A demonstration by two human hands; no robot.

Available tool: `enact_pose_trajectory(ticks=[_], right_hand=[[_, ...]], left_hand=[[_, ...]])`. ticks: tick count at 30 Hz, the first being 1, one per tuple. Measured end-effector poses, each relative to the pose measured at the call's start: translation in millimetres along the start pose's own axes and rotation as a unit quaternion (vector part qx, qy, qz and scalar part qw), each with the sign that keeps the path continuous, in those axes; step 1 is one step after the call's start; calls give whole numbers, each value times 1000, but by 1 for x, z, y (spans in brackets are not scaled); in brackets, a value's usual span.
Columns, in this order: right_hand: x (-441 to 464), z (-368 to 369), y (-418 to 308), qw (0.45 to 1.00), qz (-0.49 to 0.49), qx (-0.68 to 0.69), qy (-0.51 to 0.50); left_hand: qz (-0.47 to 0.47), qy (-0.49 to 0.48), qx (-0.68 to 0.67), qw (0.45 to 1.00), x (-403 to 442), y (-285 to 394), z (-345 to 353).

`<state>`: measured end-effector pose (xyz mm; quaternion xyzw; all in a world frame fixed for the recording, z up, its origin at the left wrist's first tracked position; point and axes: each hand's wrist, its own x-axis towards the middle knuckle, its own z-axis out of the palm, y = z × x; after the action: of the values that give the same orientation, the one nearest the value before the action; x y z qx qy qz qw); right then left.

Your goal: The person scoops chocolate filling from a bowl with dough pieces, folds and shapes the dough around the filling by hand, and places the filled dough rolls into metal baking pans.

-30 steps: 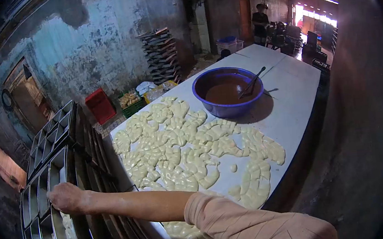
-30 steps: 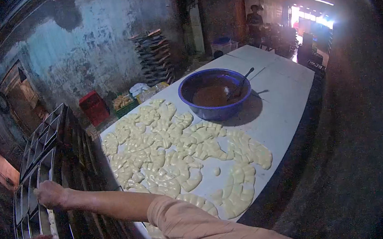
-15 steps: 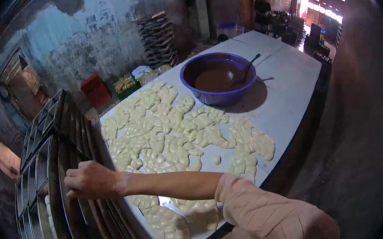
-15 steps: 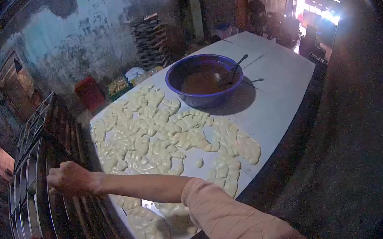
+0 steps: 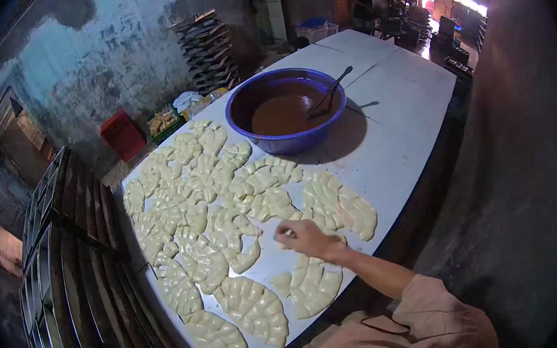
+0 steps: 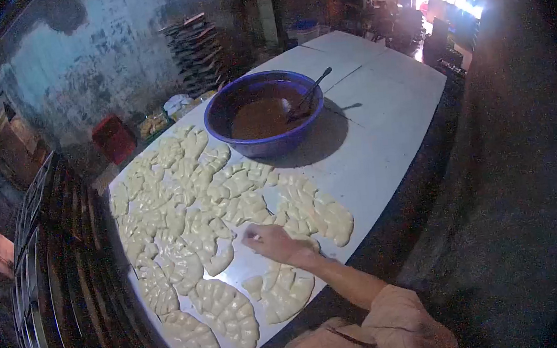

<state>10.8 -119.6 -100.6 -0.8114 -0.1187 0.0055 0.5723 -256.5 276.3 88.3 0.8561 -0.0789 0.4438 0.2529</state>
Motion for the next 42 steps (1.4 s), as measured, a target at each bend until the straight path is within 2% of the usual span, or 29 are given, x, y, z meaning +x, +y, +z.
enact_pose_trajectory(ticks=[1,2,3,4,5,8,10,11,12,14,15,18,19,22,23,26,28,29,30,31,32,34,36,38,40,41,42], right_hand=[[-9,-13,11,997,46,53,3],[-18,-23,28,997,43,-11,55],[-29,-39,26,995,61,-49,68],[-39,-46,29,985,140,-17,95],[-47,-50,44,987,74,21,144],[-68,-74,58,974,148,-29,168],[-71,-79,59,967,171,-42,182],[-70,-77,55,964,183,-47,189],[-68,-74,49,962,192,-65,185],[-61,-69,28,955,211,-104,178],[-58,-66,38,960,174,-121,185],[-33,-61,8,936,209,-233,163],[-24,-63,31,940,196,-230,157],[19,-73,36,944,167,-229,168],[35,-78,48,941,76,-272,187],[87,-93,70,896,5,-408,176],[116,-97,98,862,49,-488,125],[129,-98,90,862,80,-492,88],[133,-99,96,834,54,-546,65],[139,-98,122,845,22,-531,57],[143,-100,106,866,69,-495,15],[142,-103,125,882,-26,-466,67],[146,-111,125,917,-11,-396,37],[143,-121,115,968,-11,-243,55],[137,-132,107,989,60,-113,75],[134,-141,120,992,88,-40,82],[132,-146,129,989,113,33,86]], left_hand=[[23,-44,34,998,23,27,21],[-142,-99,48,984,8,6,24],[10,-111,60,992,35,26,46],[-73,-129,80,986,36,30,60],[-20,-136,89,987,35,16,73],[-24,-141,11,990,35,4,109],[-95,-229,20,969,17,-12,122],[-165,-225,-31,960,13,-11,133],[-112,-287,34,951,16,-13,138],[-156,-325,-4,933,12,-16,149],[-162,-348,9,923,11,-18,154],[-176,-400,21,899,5,-26,173],[-178,-407,9,896,1,-29,181],[-169,-450,24,877,-6,-33,198],[-170,-459,31,872,-5,-27,204],[-209,-476,19,854,-15,-25,227],[-222,-474,-1,852,-24,-25,245],[-222,-478,11,850,-13,-12,252],[-223,-483,21,846,-5,1,258],[-199,-474,4,858,-15,-4,268],[-212,-483,0,850,-12,6,278],[-203,-477,-13,855,-14,17,302],[-203,-493,-29,845,-8,32,325],[-220,-510,-52,830,-2,41,350],[-255,-529,-87,804,5,53,379],[-178,-549,-67,814,12,63,409],[-187,-568,-122,792,16,67,426]])
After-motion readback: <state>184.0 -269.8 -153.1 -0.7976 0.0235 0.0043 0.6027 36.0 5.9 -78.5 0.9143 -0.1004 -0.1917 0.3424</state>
